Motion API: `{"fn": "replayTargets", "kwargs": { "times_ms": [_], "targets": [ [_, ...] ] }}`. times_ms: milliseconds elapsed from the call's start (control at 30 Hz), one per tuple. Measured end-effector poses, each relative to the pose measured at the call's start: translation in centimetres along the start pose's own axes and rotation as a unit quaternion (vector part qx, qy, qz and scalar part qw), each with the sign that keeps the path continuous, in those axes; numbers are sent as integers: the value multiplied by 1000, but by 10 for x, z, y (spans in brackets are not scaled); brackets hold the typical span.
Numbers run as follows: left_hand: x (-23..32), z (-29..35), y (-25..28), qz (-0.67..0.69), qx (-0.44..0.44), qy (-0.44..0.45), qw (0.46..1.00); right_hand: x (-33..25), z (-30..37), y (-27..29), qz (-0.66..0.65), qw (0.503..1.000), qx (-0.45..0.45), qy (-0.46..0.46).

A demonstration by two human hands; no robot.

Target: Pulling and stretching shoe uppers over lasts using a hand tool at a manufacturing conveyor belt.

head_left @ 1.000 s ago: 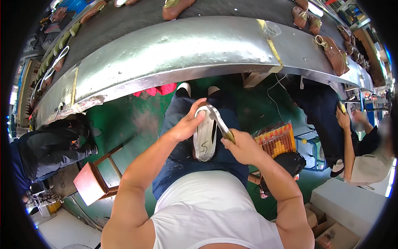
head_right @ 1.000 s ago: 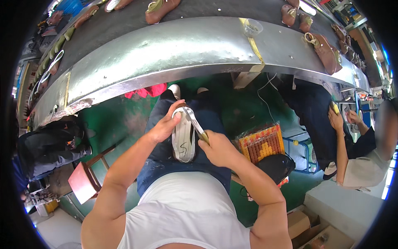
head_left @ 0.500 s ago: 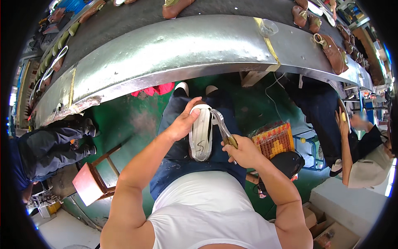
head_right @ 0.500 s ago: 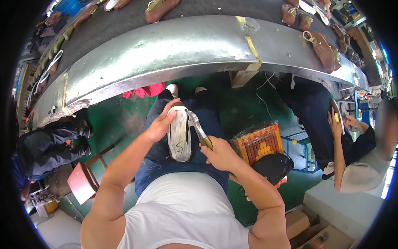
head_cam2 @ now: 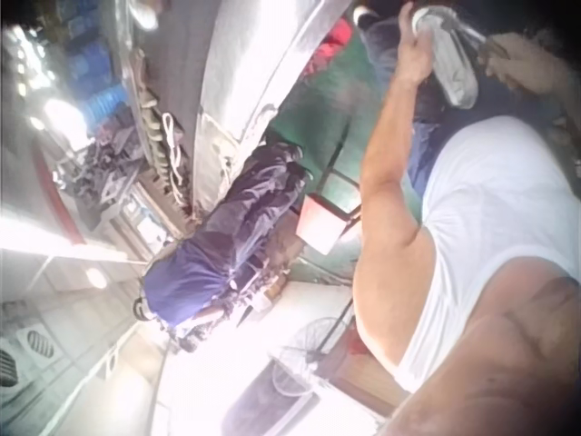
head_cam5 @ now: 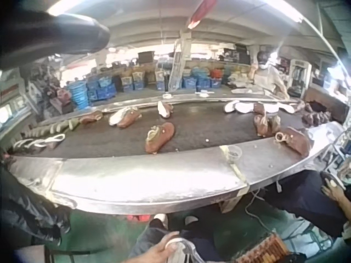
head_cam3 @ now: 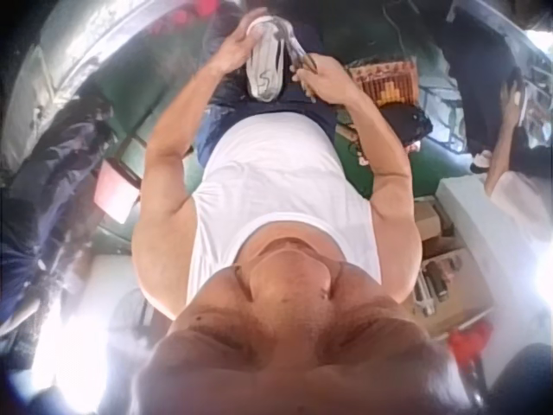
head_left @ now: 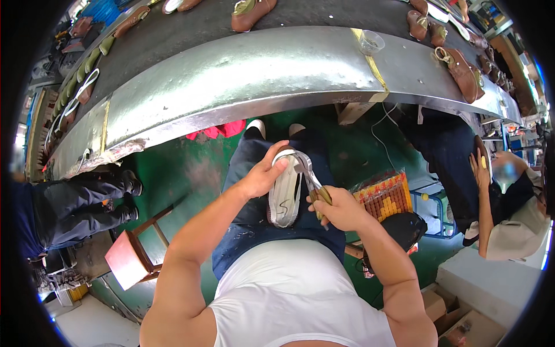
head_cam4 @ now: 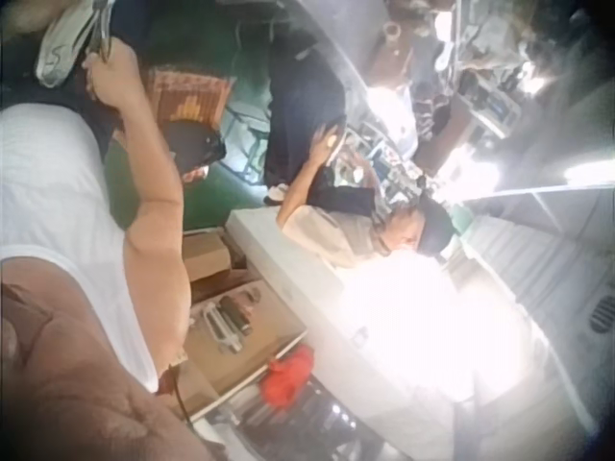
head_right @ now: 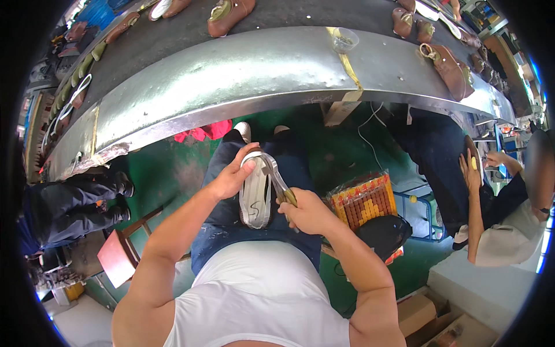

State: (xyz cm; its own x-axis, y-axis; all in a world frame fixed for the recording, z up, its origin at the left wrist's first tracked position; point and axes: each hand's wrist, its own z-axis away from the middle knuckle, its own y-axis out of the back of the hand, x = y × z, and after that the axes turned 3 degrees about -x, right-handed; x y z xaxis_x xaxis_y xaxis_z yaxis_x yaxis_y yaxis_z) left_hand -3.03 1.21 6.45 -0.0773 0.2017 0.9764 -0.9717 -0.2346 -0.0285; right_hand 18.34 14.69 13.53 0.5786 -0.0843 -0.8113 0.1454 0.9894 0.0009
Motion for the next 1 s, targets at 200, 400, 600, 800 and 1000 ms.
{"fn": "replayTargets", "kwargs": {
  "times_ms": [200, 400, 600, 800, 1000],
  "targets": [
    [8, 0, -3, -76, 32, -15, 996, -20, -8, 19, -58, 998, -32, 23],
    [-17, -10, 27, -1, 59, -9, 998, 35, -72, -21, 199, 953, 167, 156],
    [33, 2, 57, -4, -127, 65, 990, 12, -44, -20, 222, 957, 138, 124],
    [18, 12, 38, 159, -127, 33, 978, 1, -10, -33, 392, 905, 151, 60],
    [13, 20, 23, 38, -31, 20, 999, 11, -13, -38, 267, 941, 152, 143]
  ]
}}
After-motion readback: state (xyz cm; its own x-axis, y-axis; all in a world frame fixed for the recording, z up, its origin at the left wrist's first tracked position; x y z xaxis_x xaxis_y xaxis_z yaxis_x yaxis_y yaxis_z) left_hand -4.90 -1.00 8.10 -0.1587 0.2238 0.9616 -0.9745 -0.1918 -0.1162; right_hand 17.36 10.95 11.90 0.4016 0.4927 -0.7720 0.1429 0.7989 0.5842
